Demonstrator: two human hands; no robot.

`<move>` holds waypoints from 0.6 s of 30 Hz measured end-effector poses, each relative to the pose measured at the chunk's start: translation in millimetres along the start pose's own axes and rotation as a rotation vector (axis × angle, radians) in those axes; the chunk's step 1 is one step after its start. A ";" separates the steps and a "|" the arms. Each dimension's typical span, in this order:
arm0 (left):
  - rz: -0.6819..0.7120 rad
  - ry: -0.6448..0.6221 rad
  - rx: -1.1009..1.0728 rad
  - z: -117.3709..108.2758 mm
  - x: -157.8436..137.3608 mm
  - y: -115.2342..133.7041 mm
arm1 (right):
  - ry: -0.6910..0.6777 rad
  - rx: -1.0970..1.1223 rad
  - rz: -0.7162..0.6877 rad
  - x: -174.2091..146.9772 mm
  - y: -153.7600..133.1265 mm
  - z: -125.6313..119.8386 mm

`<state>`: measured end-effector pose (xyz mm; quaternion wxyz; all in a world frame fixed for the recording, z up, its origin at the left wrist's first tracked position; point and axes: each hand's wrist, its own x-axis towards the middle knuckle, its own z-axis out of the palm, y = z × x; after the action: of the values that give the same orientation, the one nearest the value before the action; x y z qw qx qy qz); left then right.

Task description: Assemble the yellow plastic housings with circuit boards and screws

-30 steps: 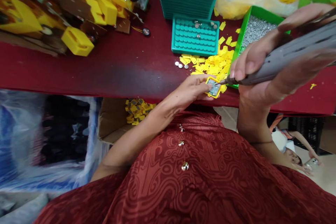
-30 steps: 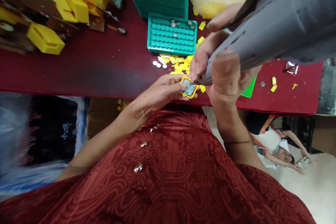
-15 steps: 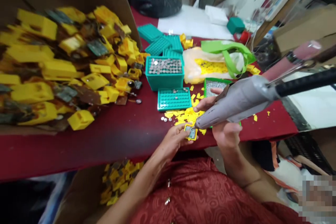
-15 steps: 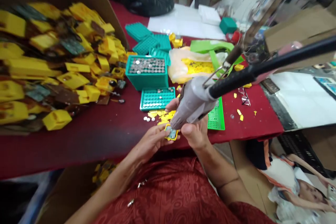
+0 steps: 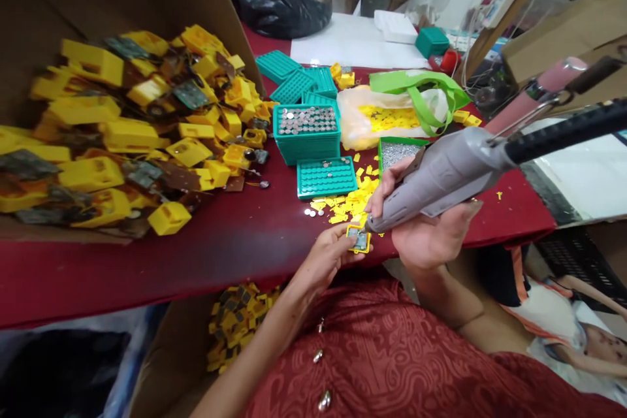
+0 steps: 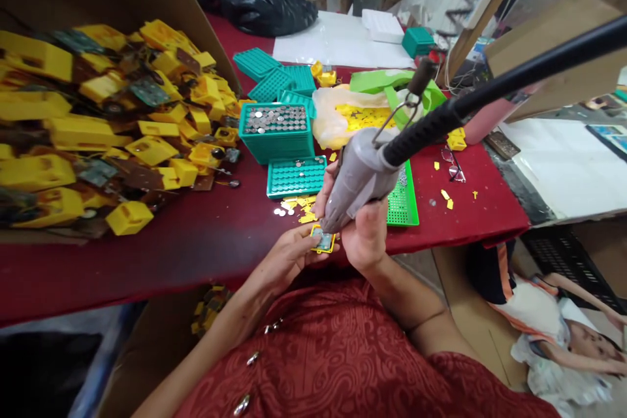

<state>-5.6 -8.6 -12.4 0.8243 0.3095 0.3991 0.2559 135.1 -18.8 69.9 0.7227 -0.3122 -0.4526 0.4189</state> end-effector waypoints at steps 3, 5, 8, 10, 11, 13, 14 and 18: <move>0.008 0.023 -0.026 -1.1 1.0 -3.4 | 0.039 -0.004 -0.100 3.1 -2.2 6.7; 0.027 0.031 -0.047 -2.1 1.6 -5.7 | 0.061 -0.015 -0.086 2.6 -3.2 7.6; 0.019 0.024 -0.088 -5.0 2.6 -8.1 | -0.003 -0.019 -0.012 0.9 -3.1 4.3; 0.006 0.023 -0.101 -6.8 3.0 -8.7 | -0.020 -0.008 -0.005 0.2 -0.5 2.7; 0.004 0.022 -0.096 -7.2 2.9 -8.6 | -0.006 -0.002 -0.019 0.1 1.7 2.7; 0.008 0.022 -0.074 -7.2 2.4 -7.6 | 0.045 -0.012 -0.060 0.6 6.7 4.3; 0.012 0.023 -0.067 -7.0 2.1 -6.7 | 0.072 -0.031 -0.075 1.5 9.0 5.5; 0.002 0.038 -0.065 -5.3 1.1 -1.8 | 0.096 -0.095 -0.123 8.1 10.3 9.4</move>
<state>-9.0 -7.5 -16.8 0.8258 0.2782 0.4058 0.2756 125.1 -6.3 68.3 0.7523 -0.3373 -0.4551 0.3363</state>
